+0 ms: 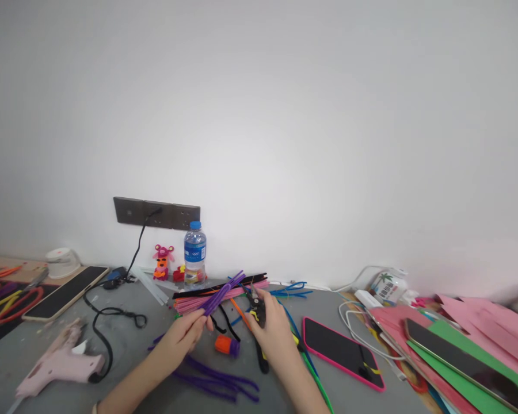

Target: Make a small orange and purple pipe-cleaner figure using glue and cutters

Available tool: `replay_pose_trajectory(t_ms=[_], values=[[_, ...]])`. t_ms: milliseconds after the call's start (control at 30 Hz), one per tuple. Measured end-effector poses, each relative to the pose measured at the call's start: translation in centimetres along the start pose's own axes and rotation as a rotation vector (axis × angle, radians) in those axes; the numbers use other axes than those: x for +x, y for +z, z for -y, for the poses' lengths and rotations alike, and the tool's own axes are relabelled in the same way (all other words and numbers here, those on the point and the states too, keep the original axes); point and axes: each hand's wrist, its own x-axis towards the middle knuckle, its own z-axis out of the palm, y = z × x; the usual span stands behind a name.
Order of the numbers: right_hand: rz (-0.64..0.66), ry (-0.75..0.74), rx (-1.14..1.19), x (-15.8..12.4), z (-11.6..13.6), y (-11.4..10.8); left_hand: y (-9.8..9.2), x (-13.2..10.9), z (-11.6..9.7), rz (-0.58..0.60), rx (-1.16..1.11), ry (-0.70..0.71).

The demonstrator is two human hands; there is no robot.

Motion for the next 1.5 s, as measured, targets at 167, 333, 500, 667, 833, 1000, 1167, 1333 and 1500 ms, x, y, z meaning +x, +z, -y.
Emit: replay_pose_trajectory(t_ms=[167, 333, 500, 667, 833, 1000, 1167, 1333, 1500], values=[[0.130, 0.173, -0.677, -0.4, -0.9, -0.4, -1.3, 0.4, -0.6, -0.183, 0.220, 0.063], [0.183, 0.167, -0.758, -0.5, -0.3, -0.4, -1.4, 0.3, -0.3, -0.198, 0.350, 0.073], [0.155, 0.185, -0.805, -0.9, -0.3, 0.2, -1.3, 0.5, 0.5, -0.214, 0.411, 0.089], [0.153, 0.207, -0.773, -0.8, 0.1, 0.0, -1.5, 0.5, 0.1, -0.260, 0.405, 0.091], [0.074, 0.220, -0.365, 0.3, -1.1, -2.3, -1.5, 0.5, 0.3, -0.316, 0.398, 0.087], [0.160, 0.321, 0.408, 0.6, -0.8, -4.3, -1.5, 0.5, 0.4, -0.323, 0.450, 0.041], [0.446, 0.373, 0.882, 0.2, 2.4, -4.5, -1.7, 0.5, 0.3, -0.303, 0.459, 0.019], [0.619, 0.355, 0.976, -0.2, 4.3, -4.2, -1.7, 0.6, 0.7, -0.299, 0.458, 0.016], [0.914, 0.450, 1.161, -1.6, 5.2, -3.3, -1.6, 0.7, 1.2, -0.313, 0.492, 0.017]])
